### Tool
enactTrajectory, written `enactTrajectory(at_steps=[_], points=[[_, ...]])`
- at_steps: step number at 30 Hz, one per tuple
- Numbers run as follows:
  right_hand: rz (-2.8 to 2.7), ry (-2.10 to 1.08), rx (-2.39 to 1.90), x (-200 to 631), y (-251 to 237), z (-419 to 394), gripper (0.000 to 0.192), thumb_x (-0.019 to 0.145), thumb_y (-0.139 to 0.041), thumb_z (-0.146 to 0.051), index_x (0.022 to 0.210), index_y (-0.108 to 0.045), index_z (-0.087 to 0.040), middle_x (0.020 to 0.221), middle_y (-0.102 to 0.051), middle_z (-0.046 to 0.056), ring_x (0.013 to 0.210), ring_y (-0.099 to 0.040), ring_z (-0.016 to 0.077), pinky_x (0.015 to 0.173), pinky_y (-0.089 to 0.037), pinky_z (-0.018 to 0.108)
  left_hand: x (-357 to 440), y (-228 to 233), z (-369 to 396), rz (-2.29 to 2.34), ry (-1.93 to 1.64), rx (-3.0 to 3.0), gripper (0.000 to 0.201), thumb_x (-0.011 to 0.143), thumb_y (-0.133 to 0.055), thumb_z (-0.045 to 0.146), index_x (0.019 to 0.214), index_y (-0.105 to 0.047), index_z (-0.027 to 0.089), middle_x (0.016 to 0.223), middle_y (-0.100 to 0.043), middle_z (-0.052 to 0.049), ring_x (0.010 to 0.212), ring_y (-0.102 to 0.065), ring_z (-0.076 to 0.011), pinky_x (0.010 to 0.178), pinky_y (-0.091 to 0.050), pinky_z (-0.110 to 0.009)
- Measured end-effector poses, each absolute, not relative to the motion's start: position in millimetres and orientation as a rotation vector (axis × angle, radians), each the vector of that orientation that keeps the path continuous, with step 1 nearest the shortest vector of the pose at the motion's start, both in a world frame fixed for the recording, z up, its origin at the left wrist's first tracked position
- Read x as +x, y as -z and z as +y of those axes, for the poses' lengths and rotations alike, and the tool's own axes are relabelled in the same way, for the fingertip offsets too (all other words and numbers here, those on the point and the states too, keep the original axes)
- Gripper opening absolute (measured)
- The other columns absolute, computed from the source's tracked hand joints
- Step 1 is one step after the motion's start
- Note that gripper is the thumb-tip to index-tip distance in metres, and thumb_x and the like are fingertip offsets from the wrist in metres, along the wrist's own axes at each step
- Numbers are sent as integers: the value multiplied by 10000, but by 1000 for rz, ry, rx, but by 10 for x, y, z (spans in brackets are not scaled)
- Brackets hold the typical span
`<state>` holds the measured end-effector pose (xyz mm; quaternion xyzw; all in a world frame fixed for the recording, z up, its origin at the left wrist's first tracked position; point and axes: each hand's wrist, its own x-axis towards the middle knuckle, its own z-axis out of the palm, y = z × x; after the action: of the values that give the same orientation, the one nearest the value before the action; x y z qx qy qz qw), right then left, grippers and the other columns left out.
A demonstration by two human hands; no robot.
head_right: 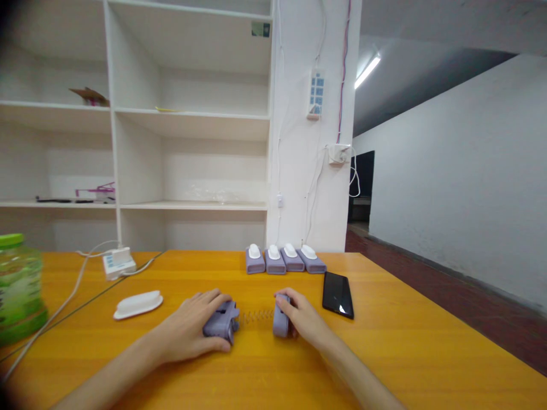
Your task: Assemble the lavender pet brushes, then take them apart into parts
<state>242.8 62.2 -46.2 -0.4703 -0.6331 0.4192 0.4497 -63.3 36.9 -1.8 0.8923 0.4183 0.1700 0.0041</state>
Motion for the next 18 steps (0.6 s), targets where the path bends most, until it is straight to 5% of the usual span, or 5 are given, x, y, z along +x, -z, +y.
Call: enactTrajectory(at_steps=[11,18], points=[[-1600,-938,-1153,2524,410,606,394,805,-712,-574,996,-712,-229,662,-581,-38,517,-453,128,476,-334,232,-451,77,293,1470,-562,2865,519,831,-633,558,1239,-538,253,1136,-691,-114,1020,-627,-372,876,-431,-485],[-1654,-892,-1109,2322,432,505,429,839,-692,-583,1060,-702,-216,796,-636,-7,689,-550,170,574,-396,247,-497,78,308,1342,-554,2866,674,831,-617,702,1316,-510,247,1251,-648,-125,1094,-595,-372,930,-423,-478]])
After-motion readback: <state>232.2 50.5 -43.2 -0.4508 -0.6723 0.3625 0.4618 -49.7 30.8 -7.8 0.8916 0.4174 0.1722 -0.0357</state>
